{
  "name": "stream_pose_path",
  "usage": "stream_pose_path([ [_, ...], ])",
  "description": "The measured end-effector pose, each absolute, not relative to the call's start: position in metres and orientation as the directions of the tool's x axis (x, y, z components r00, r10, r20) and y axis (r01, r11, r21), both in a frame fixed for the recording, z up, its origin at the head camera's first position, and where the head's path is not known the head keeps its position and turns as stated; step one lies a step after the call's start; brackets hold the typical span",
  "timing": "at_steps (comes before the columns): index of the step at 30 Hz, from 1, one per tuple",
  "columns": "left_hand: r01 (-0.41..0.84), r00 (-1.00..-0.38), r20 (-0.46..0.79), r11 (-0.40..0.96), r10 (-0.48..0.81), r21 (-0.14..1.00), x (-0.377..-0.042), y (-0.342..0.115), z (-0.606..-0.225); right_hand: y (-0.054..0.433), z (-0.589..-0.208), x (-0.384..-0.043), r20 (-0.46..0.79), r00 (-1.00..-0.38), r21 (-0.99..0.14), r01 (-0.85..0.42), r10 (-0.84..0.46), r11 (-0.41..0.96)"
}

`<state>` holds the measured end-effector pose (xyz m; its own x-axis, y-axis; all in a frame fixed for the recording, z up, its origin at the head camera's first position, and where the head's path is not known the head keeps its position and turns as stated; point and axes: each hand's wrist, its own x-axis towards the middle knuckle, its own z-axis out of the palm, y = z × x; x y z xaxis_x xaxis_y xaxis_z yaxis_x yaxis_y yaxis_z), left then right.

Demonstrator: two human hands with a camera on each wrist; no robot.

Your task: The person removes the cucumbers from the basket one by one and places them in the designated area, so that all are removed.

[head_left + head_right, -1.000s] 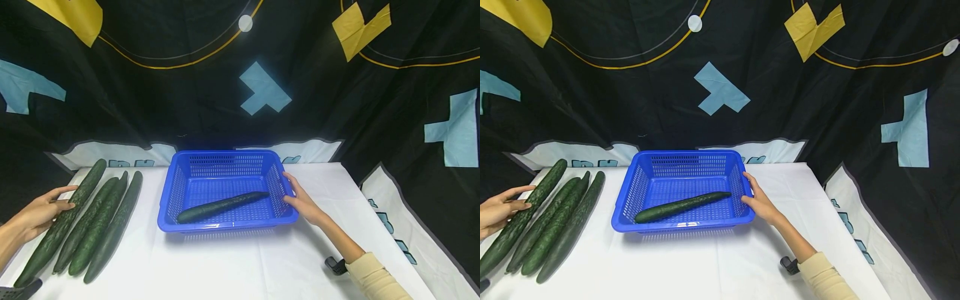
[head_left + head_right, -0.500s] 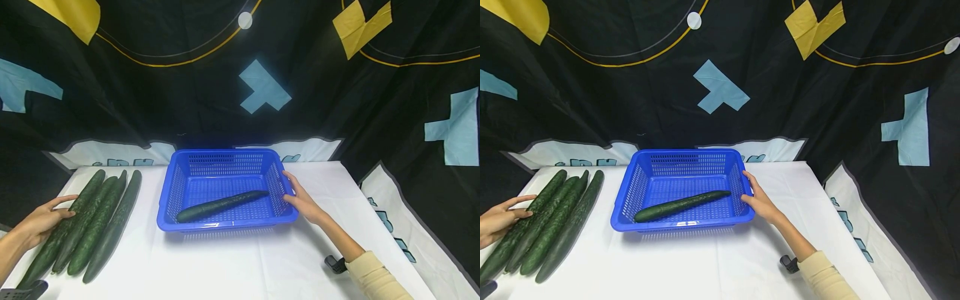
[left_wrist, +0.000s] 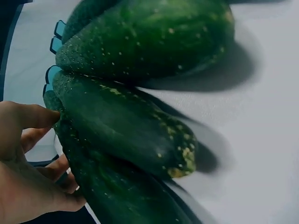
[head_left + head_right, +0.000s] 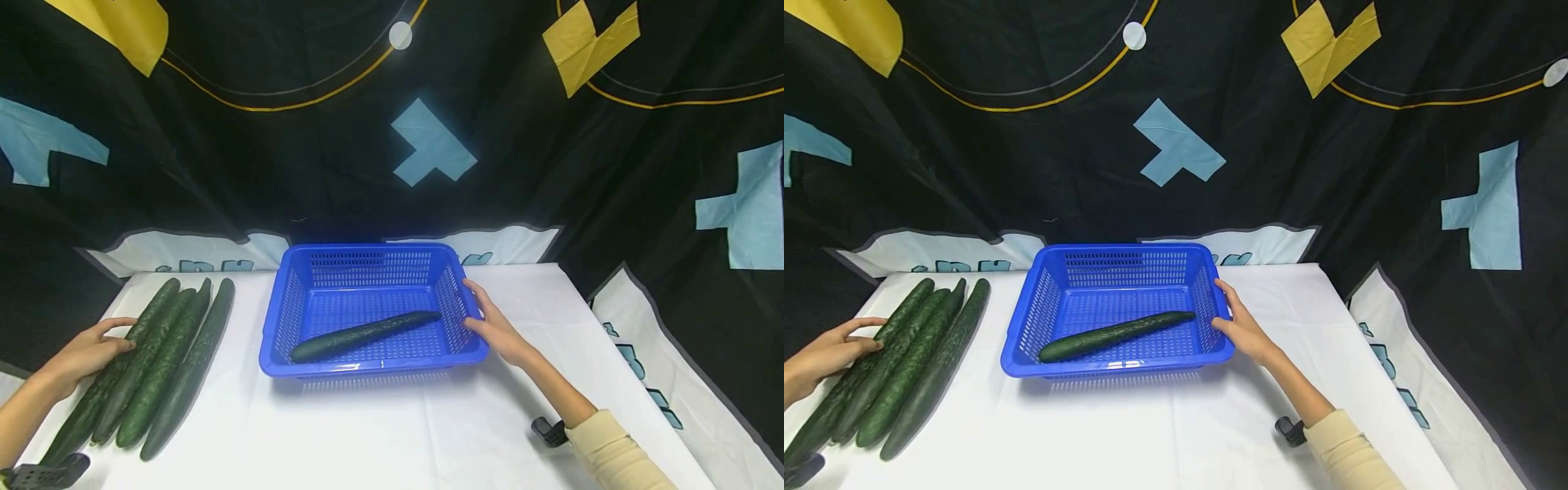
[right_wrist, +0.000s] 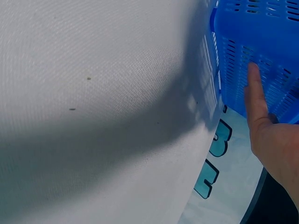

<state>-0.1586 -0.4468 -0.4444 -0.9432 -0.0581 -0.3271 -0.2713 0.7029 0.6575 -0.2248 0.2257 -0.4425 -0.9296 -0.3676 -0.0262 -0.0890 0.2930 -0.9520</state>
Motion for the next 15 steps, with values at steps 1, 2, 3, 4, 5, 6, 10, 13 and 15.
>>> stream_pose_path([
  [1,-0.258,-0.947,-0.318,0.712,-0.051,0.653,-0.159,-0.448,-0.444,0.226,-0.442,-0.225,-0.026,-0.929,-0.952,-0.090,-0.369,0.294],
  [2,-0.242,-0.951,-0.305,0.721,-0.045,0.649,-0.160,-0.450,-0.444,0.225,-0.442,-0.225,-0.025,-0.928,-0.951,-0.093,-0.371,0.296],
  [3,-0.224,-0.960,-0.278,0.725,-0.047,0.652,-0.160,-0.451,-0.445,0.225,-0.442,-0.225,-0.026,-0.928,-0.950,-0.093,-0.372,0.297],
  [4,-0.207,-0.968,-0.243,0.728,-0.057,0.654,-0.161,-0.451,-0.445,0.225,-0.442,-0.225,-0.026,-0.927,-0.950,-0.093,-0.373,0.299],
  [5,-0.190,-0.974,-0.222,0.727,-0.053,0.660,-0.162,-0.450,-0.443,0.225,-0.443,-0.225,-0.028,-0.927,-0.950,-0.092,-0.373,0.300],
  [6,-0.169,-0.980,-0.192,0.732,-0.053,0.660,-0.163,-0.447,-0.439,0.225,-0.443,-0.226,-0.030,-0.928,-0.950,-0.090,-0.372,0.301],
  [10,-0.078,-0.995,-0.095,0.765,-0.021,0.640,-0.171,-0.413,-0.410,0.225,-0.443,-0.226,-0.031,-0.928,-0.950,-0.088,-0.371,0.298],
  [13,0.010,-0.998,-0.047,0.775,0.051,0.632,-0.181,-0.372,-0.383,0.226,-0.443,-0.226,-0.030,-0.930,-0.949,-0.088,-0.366,0.301],
  [15,0.057,-0.994,-0.032,0.769,0.101,0.636,-0.187,-0.345,-0.371,0.226,-0.443,-0.226,-0.029,-0.930,-0.950,-0.089,-0.366,0.301],
])
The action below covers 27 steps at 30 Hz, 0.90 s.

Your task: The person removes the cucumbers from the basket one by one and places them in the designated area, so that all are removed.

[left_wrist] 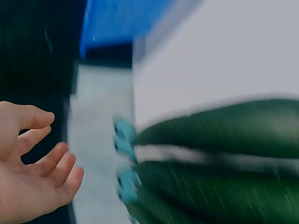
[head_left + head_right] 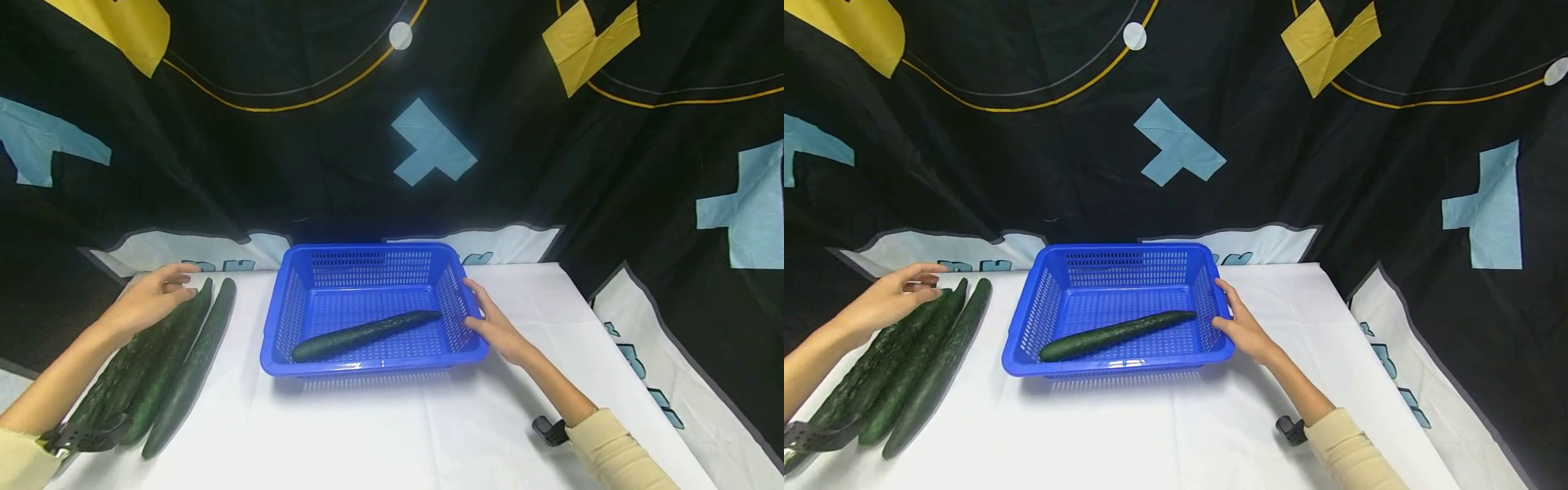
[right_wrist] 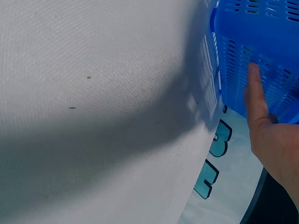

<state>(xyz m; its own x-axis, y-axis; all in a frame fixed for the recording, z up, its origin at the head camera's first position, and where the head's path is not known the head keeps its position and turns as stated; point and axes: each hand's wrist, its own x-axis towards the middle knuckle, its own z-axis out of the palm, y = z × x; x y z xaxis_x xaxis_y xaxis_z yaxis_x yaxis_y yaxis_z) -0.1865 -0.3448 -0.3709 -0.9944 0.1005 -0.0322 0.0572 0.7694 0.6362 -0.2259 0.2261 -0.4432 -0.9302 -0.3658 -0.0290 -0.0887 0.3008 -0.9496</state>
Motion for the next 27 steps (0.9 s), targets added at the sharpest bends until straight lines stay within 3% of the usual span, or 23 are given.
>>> stream_pose_path([
  [9,0.192,-0.937,-0.067,0.667,0.342,0.720,-0.202,-0.235,-0.347,0.225,-0.443,-0.226,-0.033,-0.930,-0.949,-0.085,-0.365,0.303],
  [15,0.160,-0.867,-0.139,0.532,0.478,0.831,-0.208,-0.181,-0.361,0.226,-0.443,-0.226,-0.038,-0.933,-0.949,-0.079,-0.359,0.304],
  [27,0.064,-0.830,-0.255,0.538,0.496,0.840,-0.222,-0.131,-0.394,0.226,-0.442,-0.225,-0.034,-0.929,-0.953,-0.081,-0.369,0.291],
])
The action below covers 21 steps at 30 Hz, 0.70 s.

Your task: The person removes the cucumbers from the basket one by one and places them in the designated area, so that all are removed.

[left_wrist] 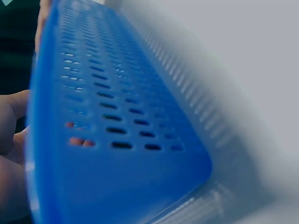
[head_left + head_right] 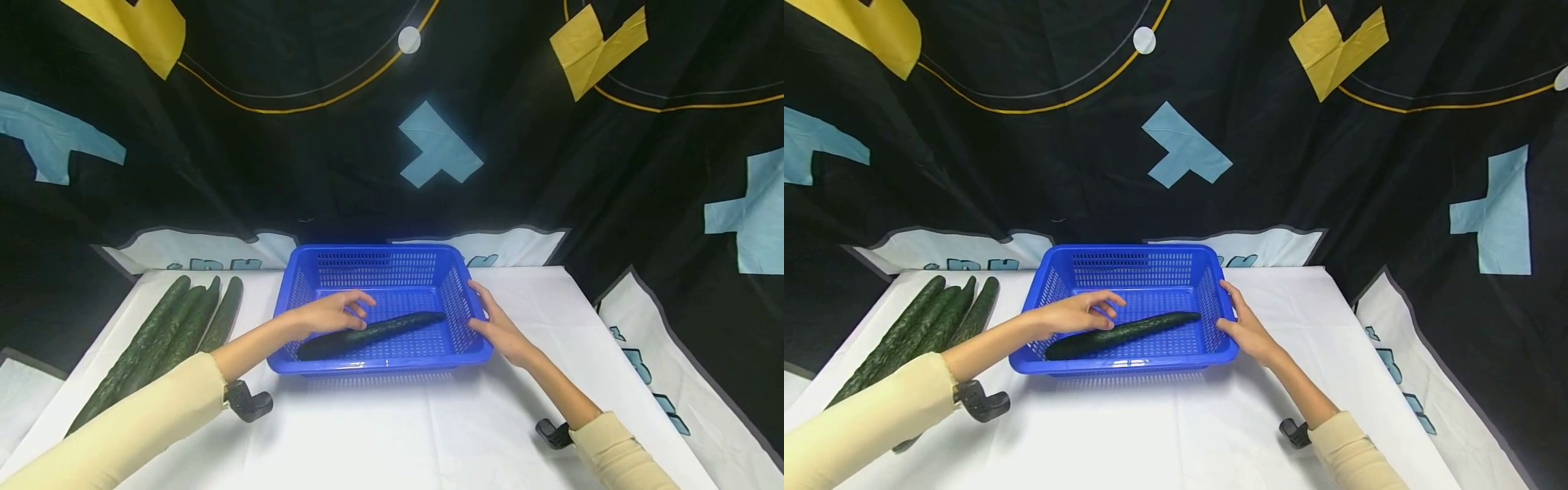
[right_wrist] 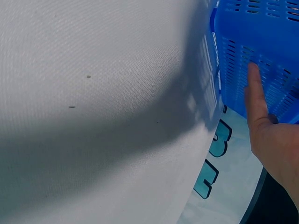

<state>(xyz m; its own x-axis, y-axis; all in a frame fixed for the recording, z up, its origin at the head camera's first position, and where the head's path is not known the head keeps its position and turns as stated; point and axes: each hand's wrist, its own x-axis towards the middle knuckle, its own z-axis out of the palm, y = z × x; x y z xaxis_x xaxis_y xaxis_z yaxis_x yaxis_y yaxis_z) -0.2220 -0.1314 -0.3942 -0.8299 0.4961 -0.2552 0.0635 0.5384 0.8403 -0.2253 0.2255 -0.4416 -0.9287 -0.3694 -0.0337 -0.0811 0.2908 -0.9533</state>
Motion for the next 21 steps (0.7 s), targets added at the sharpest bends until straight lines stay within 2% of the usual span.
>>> stream_pose_path([
  [5,0.046,-0.821,-0.273,0.535,0.501,0.844,-0.226,-0.122,-0.405,0.225,-0.442,-0.225,-0.031,-0.929,-0.953,-0.084,-0.369,0.290],
  [12,0.084,-0.798,-0.295,0.582,0.525,0.809,-0.234,-0.115,-0.418,0.226,-0.442,-0.226,-0.036,-0.930,-0.955,-0.076,-0.365,0.287],
  [21,0.040,-0.797,-0.354,0.627,0.490,0.778,-0.234,-0.111,-0.427,0.227,-0.442,-0.225,-0.031,-0.928,-0.955,-0.081,-0.370,0.284],
])
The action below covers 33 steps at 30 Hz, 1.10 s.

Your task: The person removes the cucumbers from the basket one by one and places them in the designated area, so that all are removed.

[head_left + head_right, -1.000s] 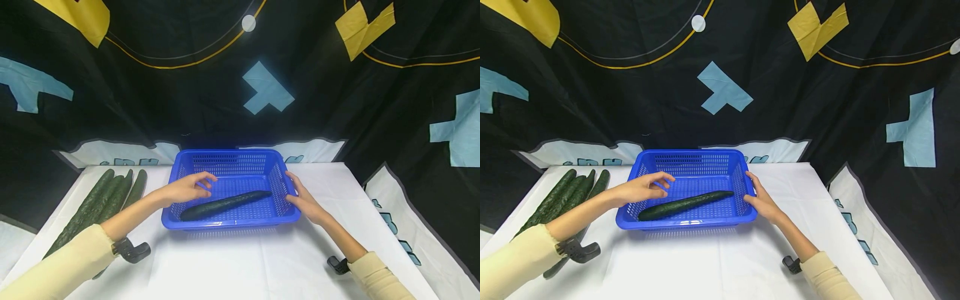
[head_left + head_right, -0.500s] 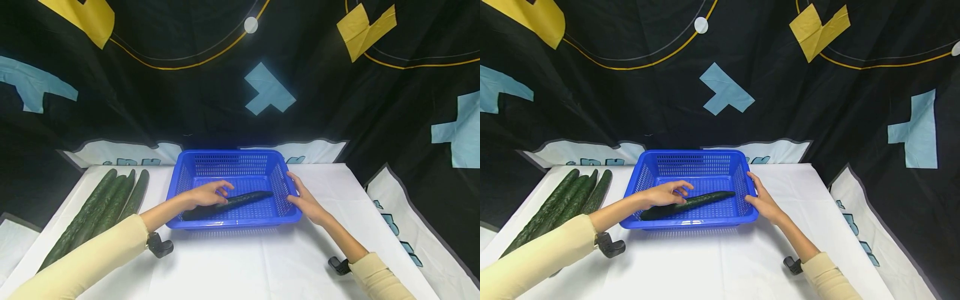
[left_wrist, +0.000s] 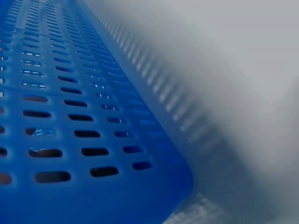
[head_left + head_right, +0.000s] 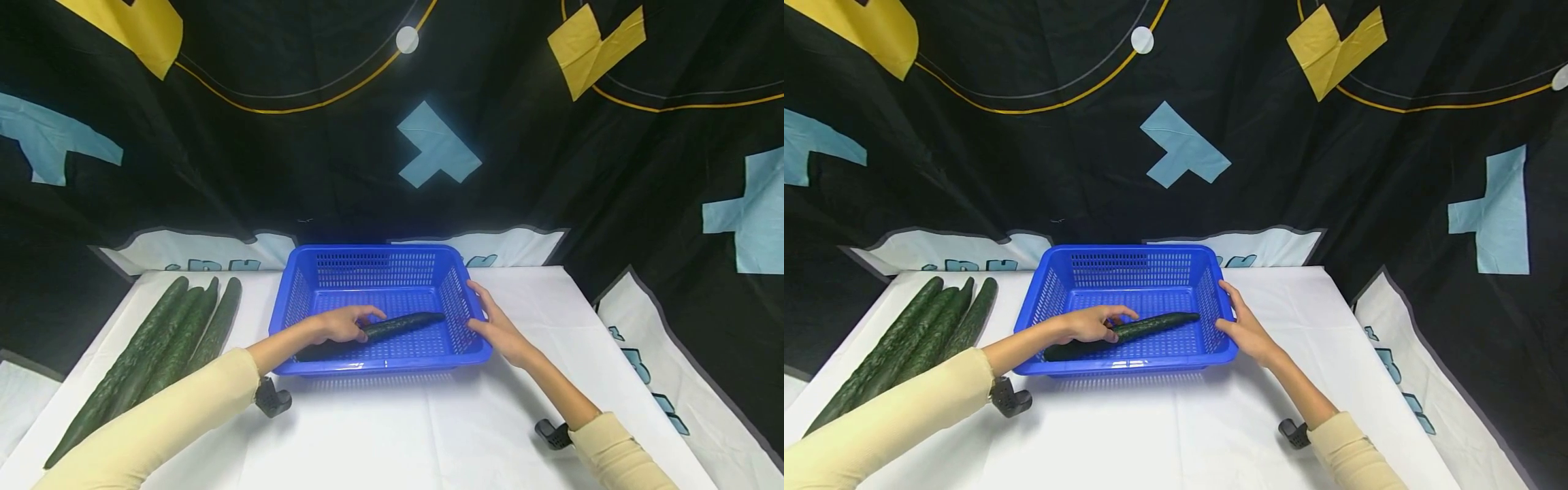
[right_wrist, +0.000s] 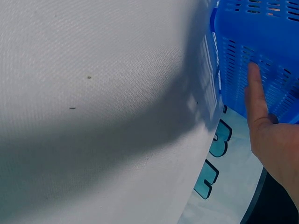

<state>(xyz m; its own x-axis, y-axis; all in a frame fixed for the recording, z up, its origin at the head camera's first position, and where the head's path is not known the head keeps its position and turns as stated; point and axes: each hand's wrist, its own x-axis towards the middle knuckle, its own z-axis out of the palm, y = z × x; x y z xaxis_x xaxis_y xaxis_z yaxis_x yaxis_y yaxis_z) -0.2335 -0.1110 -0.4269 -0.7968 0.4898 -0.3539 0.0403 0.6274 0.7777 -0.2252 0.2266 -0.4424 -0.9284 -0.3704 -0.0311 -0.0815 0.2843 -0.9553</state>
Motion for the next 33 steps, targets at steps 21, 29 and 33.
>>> stream_pose_path([
  [21,0.148,-0.841,-0.172,0.523,0.513,0.840,-0.235,-0.122,-0.382,0.226,-0.444,-0.227,-0.018,-0.927,-0.958,-0.091,-0.374,0.273],
  [29,0.211,-0.886,-0.045,0.487,0.462,0.847,-0.225,-0.150,-0.333,0.227,-0.444,-0.226,-0.025,-0.927,-0.957,-0.085,-0.373,0.276],
  [33,0.218,-0.909,-0.021,0.515,0.417,0.829,-0.216,-0.176,-0.313,0.227,-0.444,-0.226,-0.023,-0.927,-0.959,-0.085,-0.374,0.269],
])
